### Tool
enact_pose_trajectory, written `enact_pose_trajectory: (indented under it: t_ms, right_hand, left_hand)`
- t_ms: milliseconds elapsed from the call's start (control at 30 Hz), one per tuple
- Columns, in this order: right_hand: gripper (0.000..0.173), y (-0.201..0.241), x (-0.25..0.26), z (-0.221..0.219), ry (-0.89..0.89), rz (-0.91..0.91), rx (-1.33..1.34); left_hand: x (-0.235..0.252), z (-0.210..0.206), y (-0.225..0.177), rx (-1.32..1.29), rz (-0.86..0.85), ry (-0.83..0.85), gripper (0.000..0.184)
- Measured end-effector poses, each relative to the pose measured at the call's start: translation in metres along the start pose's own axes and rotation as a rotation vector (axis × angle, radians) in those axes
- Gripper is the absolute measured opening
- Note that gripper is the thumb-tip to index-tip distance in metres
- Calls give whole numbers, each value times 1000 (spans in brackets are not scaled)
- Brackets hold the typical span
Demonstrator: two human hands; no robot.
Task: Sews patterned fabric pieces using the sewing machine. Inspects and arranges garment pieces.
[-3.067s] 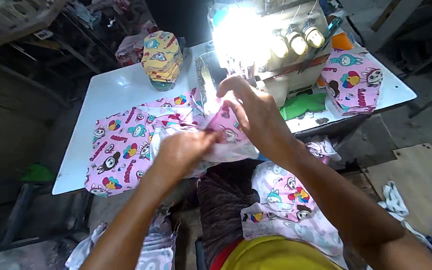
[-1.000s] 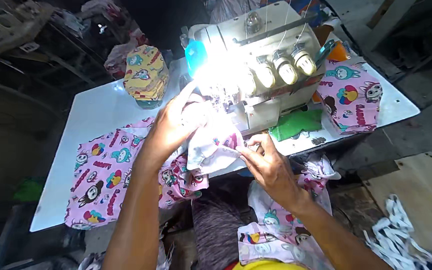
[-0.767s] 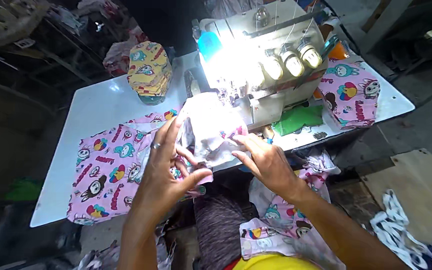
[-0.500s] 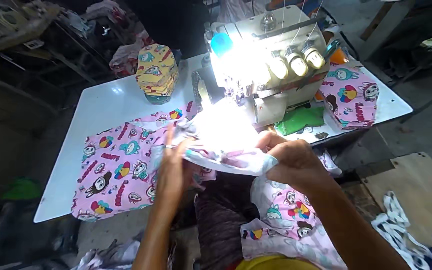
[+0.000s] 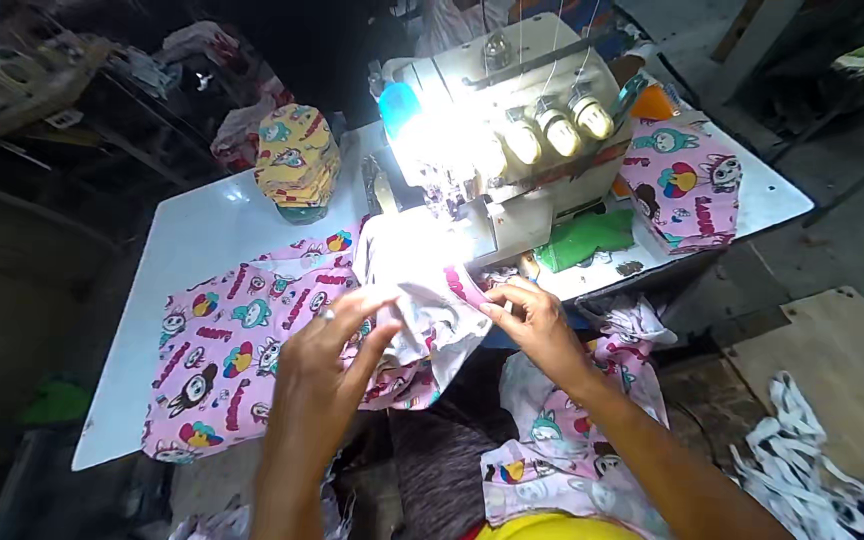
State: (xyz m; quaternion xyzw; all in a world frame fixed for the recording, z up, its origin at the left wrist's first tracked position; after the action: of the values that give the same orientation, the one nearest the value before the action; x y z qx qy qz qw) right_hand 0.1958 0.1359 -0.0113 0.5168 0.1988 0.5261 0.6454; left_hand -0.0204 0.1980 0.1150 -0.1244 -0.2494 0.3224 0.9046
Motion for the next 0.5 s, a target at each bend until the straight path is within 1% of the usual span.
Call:
enact_pose_trajectory:
  t_ms: [33,100,133,167,200,267,300,333,367,400,433,467,500]
  right_hand:
    - [14,2,0,2,1,12,29]
    - [13,5,-2,4,62,-52,221]
    - [13,6,-4,5,96,-108,358]
    - [12,6,-7,5,120,-160,462]
    - [12,4,-9,5,129,-186,502]
    - [14,-2,-13,7,99,-171,451]
    - [16,-5,-14,7,86,-154,399]
    - [18,-7,-14,7,81,-134,342]
    - [20,-8,-15,6,80,-113,296]
    - [20,-8,-16,6,78,-95,263]
    - [20,-8,-17,5,69,-75,237]
    - [20,-9,-17,5,57,-59,216]
    - [20,-10,-18,6,43,-49,199]
  left_hand:
    - [12,-7,-6,-21,-12,-68,40]
    - [30,-27,-8,-103,11,-170,56]
    - [37,-40,-3,-178,61,-209,66]
    - [42,-53,7,-303,130,-213,73]
    - [45,-66,21,-446,217,-211,75]
    - [47,-87,48,-678,381,-236,63]
    - [47,-91,59,-733,444,-237,60]
    - [47,-89,63,-690,480,-244,60]
    - [46,-81,58,-522,457,-242,63]
    - [46,-70,47,-291,386,-265,66]
    - [47,-59,31,-93,305,-290,65]
    - [46,-53,14,54,222,-312,55]
    - [43,-54,0,138,123,-326,39]
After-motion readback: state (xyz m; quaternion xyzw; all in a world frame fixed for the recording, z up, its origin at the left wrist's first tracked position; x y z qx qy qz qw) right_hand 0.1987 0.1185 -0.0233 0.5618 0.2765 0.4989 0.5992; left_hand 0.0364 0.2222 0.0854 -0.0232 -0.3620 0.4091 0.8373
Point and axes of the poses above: each hand's wrist, its own x-axis towards the middle knuckle, its own z-axis out of the back of the hand, y = z × x, the point moved 5 cm from there along x, towards the middle knuckle, and after that the axes turned 1 degree about y, right-handed, at the moved point
